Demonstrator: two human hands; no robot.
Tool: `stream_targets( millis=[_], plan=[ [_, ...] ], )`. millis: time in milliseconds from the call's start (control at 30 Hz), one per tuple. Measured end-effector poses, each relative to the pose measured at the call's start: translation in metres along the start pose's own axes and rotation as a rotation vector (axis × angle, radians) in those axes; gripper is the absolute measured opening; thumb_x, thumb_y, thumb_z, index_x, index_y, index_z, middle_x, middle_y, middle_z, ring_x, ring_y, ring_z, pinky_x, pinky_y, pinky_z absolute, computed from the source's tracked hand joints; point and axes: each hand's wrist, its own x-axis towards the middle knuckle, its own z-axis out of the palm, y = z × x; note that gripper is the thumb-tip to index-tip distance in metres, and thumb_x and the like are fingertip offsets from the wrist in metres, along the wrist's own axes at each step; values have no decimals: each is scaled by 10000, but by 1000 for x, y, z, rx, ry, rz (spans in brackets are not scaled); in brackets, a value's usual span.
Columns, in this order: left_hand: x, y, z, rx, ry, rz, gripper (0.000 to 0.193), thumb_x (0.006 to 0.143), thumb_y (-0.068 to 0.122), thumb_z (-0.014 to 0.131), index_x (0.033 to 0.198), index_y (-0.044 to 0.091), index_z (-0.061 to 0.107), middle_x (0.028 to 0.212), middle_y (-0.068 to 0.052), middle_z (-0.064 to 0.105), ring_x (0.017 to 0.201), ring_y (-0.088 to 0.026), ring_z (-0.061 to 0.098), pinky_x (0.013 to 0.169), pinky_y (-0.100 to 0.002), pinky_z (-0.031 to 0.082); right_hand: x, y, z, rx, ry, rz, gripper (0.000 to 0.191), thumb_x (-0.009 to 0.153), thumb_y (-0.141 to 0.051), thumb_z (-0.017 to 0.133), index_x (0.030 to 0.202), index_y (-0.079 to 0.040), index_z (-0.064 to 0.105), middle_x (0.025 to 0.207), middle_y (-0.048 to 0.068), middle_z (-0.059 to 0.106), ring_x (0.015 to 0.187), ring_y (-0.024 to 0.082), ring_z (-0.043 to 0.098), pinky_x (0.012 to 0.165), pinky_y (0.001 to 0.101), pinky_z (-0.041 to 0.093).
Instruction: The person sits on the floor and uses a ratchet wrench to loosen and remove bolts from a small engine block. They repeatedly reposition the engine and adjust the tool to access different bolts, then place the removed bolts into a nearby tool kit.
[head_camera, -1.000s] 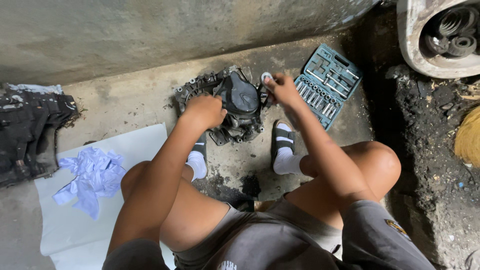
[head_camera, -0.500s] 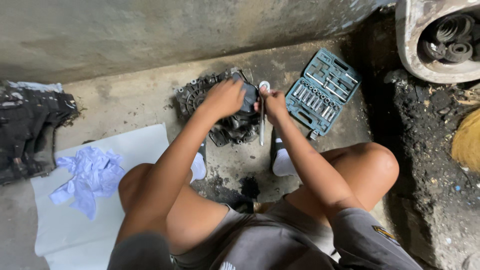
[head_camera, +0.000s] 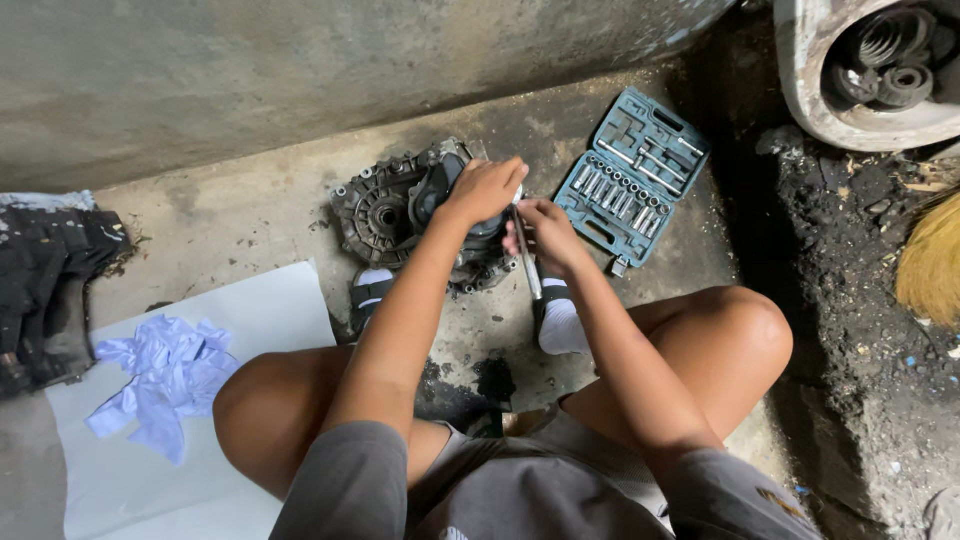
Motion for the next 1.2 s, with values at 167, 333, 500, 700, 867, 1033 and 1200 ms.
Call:
stream_targets(
  millis=[167,333,500,700,867,1033,1200],
  plan=[
    [-1,4,4,55,-11,-76,358,1086,390,381,1076,112,606,914,-150,746,939,-370,689,926,-499,430,-36,18,-8,-278,126,-53,351,1028,-291,524,1352,-160,556,684,51,575,519,162,564,466,337,507],
    [-7,4,7,72,102,-54,359,1093,402,401,1086,136,641,950,-151,745,954,-352,690,952,-477,445,-36,28,-15,-295,20,-29,401,1018,-299,539,1393,-158,565,640,26,563,475,146,541,424,317,464],
    [-4,3,3,45,75,-42,405,1080,439,387,1105,137,655,1021,-165,745,1043,-379,658,1038,-504,388,-25,44,-7,-4,36,9,408,1138,-403,492,1114,-1,553,664,26,521,485,132,487,432,279,381],
    [2,5,-15,41,-57,-115,466,1060,517,361,1187,174,649,1118,-175,705,1097,-423,585,1027,-523,351,-28,30,-18,-175,-36,99,422,1075,-421,472,1040,-35,639,627,20,492,451,138,442,401,294,354],
    [5,4,-24,-29,-118,-101,467,1062,515,359,1115,161,660,1110,-141,718,1100,-404,602,1043,-501,373,-34,23,-24,-3,-111,118,429,1070,-422,474,1070,-31,653,632,19,493,481,139,450,434,295,375],
    [4,0,-21,-74,-115,-151,472,1066,514,430,989,125,686,943,-142,727,979,-406,667,955,-474,475,-33,29,-20,73,-94,189,408,1085,-424,466,940,-54,559,626,14,454,512,143,450,455,296,379],
    [4,4,-7,-82,22,-225,420,1013,462,490,917,133,733,874,-134,742,907,-403,687,868,-501,488,-25,34,-25,5,-57,206,419,1071,-436,453,923,-62,571,629,0,456,492,122,385,430,285,314]
  ],
)
